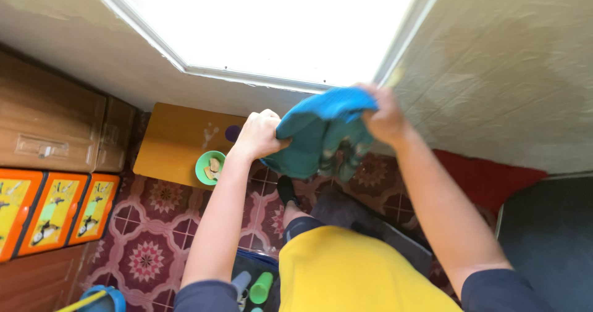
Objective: The person folds a towel on a table, opens a window and hooks its latch, ties up the curtain beside the window, and places the folded towel onto the windowsill.
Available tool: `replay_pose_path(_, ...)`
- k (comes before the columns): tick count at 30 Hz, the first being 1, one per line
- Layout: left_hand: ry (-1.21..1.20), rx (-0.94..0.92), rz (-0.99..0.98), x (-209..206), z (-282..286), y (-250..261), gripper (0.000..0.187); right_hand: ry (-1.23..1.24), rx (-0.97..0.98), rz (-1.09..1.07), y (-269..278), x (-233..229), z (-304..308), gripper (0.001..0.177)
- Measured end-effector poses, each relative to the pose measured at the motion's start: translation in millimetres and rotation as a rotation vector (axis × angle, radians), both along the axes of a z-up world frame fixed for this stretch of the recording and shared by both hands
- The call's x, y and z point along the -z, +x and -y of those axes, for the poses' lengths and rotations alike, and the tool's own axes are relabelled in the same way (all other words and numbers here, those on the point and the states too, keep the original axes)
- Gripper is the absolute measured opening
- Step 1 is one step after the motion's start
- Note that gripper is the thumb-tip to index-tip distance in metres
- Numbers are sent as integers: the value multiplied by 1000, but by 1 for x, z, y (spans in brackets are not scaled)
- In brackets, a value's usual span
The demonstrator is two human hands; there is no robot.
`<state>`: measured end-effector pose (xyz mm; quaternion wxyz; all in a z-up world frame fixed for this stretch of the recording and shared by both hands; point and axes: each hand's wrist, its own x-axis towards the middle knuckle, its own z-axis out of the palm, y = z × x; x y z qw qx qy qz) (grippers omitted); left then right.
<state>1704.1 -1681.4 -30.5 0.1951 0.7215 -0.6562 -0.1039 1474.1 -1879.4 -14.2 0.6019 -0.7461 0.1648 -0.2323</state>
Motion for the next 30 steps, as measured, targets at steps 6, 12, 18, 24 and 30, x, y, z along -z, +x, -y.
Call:
replay_pose_path(6,-40,-143,-654,50,36,99,15,169,164,231,52,31,50,25)
replay_pose_path(12,59,-58,-567,-1,71,193,42,295,452,137,101,25,79,20)
replay_pose_path(18,346,109,-8,-8,112,281,26,367,485,85,131,60,112,17)
replay_pose_path(24,100,-258,-600,31,127,326,21,554,561,226,148,107,152,18)
replay_pose_path(30,-367,-373,-1136,77,167,316,41,496,664,170,169,145,195,21)
